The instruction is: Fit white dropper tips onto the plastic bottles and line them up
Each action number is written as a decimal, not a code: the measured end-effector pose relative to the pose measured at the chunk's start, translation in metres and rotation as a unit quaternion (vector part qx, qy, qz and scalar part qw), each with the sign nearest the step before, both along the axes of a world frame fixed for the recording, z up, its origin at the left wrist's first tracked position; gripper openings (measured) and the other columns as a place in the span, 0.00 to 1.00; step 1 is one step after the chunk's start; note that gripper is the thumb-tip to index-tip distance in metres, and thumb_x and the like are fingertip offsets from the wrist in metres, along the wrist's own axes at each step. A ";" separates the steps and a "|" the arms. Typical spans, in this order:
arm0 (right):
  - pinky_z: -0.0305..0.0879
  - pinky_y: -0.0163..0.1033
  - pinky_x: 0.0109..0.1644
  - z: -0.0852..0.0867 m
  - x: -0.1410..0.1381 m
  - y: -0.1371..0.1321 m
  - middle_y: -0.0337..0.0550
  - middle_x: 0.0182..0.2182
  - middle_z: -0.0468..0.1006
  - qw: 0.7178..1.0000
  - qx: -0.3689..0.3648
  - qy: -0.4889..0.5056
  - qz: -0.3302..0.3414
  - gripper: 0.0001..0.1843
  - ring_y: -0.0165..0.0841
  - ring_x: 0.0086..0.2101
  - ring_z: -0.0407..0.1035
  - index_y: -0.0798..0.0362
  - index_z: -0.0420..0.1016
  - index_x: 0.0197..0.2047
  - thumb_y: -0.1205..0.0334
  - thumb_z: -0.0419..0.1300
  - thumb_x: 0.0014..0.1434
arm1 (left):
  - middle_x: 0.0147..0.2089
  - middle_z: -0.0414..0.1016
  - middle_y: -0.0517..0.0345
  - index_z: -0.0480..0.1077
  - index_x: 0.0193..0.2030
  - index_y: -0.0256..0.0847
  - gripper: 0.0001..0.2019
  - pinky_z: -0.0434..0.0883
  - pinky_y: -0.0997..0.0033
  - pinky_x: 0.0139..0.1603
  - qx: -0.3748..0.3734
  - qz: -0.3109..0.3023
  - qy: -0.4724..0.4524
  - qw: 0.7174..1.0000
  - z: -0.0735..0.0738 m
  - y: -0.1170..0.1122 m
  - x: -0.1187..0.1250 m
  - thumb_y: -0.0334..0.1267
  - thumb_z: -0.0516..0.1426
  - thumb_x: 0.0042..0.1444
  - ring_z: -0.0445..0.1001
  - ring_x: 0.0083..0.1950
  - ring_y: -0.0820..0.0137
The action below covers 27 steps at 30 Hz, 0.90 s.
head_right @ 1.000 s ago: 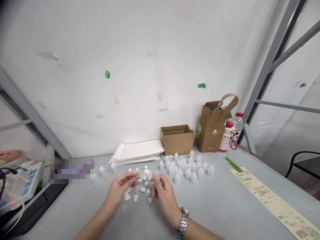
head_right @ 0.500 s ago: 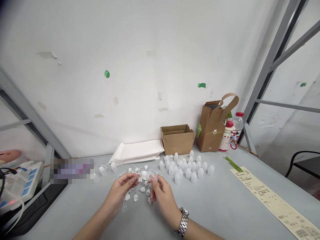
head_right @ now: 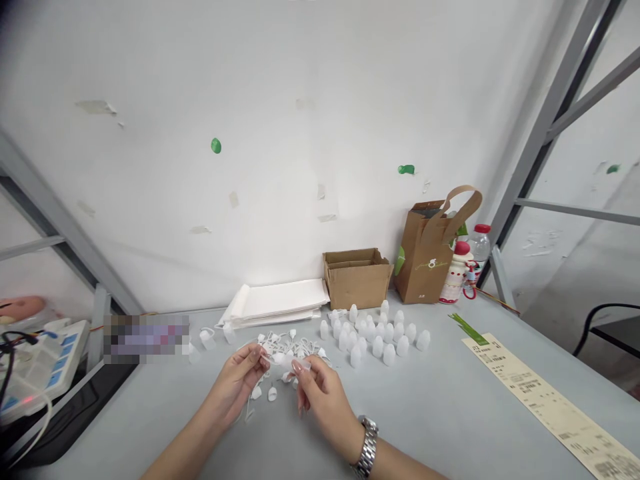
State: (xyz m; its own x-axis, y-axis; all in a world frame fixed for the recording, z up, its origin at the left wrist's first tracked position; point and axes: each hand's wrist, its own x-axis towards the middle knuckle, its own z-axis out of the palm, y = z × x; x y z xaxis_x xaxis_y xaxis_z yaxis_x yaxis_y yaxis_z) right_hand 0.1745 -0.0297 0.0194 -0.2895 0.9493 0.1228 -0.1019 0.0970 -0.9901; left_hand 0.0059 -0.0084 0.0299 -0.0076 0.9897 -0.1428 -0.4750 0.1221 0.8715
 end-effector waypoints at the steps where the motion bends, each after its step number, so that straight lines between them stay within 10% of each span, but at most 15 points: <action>1: 0.56 0.32 0.24 0.001 0.000 0.000 0.32 0.14 0.62 1.000 0.001 0.000 0.004 0.21 0.26 0.17 0.57 0.54 0.64 0.29 0.43 0.50 0.58 | 0.20 0.68 0.63 0.72 0.20 0.35 0.15 0.66 0.79 0.31 -0.001 0.002 -0.004 1.000 0.000 0.000 0.000 0.44 0.68 0.33 0.65 0.25 0.78; 27: 0.56 0.32 0.24 0.002 0.002 -0.002 0.32 0.14 0.62 1.000 0.005 -0.004 -0.008 0.21 0.26 0.17 0.57 0.54 0.65 0.28 0.44 0.50 0.59 | 0.19 0.69 0.62 0.72 0.17 0.36 0.15 0.64 0.78 0.32 0.028 -0.023 0.028 0.999 0.004 -0.003 0.002 0.45 0.68 0.31 0.64 0.26 0.77</action>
State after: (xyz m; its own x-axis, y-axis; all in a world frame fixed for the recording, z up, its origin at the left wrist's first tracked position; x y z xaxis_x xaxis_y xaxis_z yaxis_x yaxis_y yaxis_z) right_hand 0.1765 -0.0319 0.0213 -0.2757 0.9524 0.1304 -0.0925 0.1087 -0.9898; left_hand 0.0082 -0.0117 0.0340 0.0311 0.9957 -0.0870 -0.4197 0.0920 0.9030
